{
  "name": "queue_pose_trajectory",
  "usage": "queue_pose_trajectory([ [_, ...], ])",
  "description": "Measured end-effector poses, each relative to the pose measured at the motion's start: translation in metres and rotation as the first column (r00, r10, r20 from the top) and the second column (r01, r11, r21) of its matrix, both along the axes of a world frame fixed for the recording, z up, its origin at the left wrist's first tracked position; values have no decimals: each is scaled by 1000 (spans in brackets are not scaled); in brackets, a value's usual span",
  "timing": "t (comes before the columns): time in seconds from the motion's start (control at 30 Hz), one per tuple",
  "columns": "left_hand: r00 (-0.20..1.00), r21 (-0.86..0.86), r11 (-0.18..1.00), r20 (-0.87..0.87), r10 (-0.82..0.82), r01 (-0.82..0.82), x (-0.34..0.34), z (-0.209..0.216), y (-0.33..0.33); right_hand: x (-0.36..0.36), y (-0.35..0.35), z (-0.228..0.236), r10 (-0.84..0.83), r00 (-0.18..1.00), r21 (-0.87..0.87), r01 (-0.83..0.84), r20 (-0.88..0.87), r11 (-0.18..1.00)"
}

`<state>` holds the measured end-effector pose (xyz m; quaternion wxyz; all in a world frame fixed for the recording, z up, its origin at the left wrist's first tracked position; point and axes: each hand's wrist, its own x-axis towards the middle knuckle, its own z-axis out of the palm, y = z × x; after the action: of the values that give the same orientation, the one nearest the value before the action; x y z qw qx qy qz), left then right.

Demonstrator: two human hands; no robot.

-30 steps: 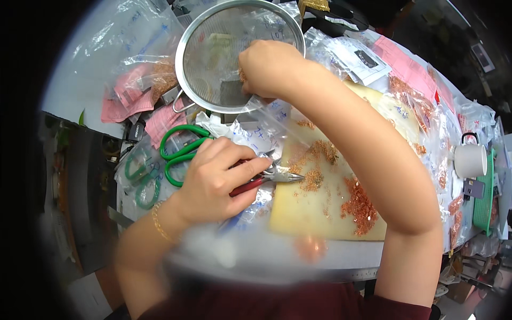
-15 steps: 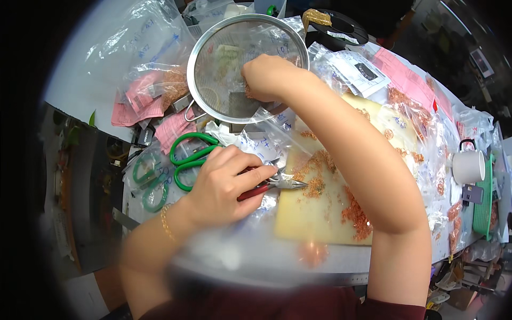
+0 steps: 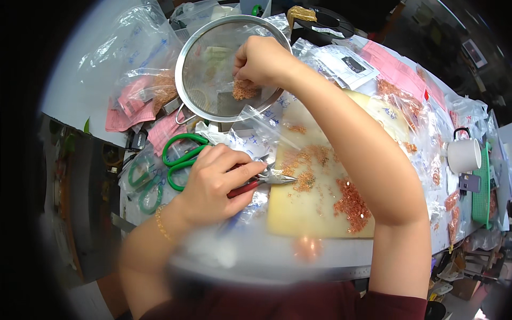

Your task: The recorder is using pliers to assemble small gold-colored floral jewelry components on a foam pad.

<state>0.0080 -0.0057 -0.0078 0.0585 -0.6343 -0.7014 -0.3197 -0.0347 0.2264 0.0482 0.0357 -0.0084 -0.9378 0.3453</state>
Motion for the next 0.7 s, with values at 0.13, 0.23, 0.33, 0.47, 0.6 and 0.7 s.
queue_pose_trajectory([
  [0.13, 1000, -10, 1000, -10, -9, 9, 0, 2, 0, 45, 4, 24, 132, 985, -365, -82, 113, 927],
  [0.23, 1000, -46, 999, -11, 12, -13, 0, 2, -2, 97, 3, 37, 231, 957, -317, -167, 177, 934],
  [0.33, 1000, -56, 998, 4, 14, -14, 0, 4, -3, 155, -1, 34, 241, 945, -245, -185, 223, 952],
  [0.47, 1000, -45, 999, -5, -3, 2, 1, 5, -1, 213, -23, 22, 294, 930, -76, -284, 220, 956],
  [0.6, 1000, -48, 999, -19, -17, 16, -1, 5, -1, 235, -48, 8, 238, 955, 149, -265, 177, 953],
  [0.7, 1000, -51, 999, -18, -21, 20, -2, 4, -1, 237, -50, 0, 268, 959, 239, -283, 96, 929],
])
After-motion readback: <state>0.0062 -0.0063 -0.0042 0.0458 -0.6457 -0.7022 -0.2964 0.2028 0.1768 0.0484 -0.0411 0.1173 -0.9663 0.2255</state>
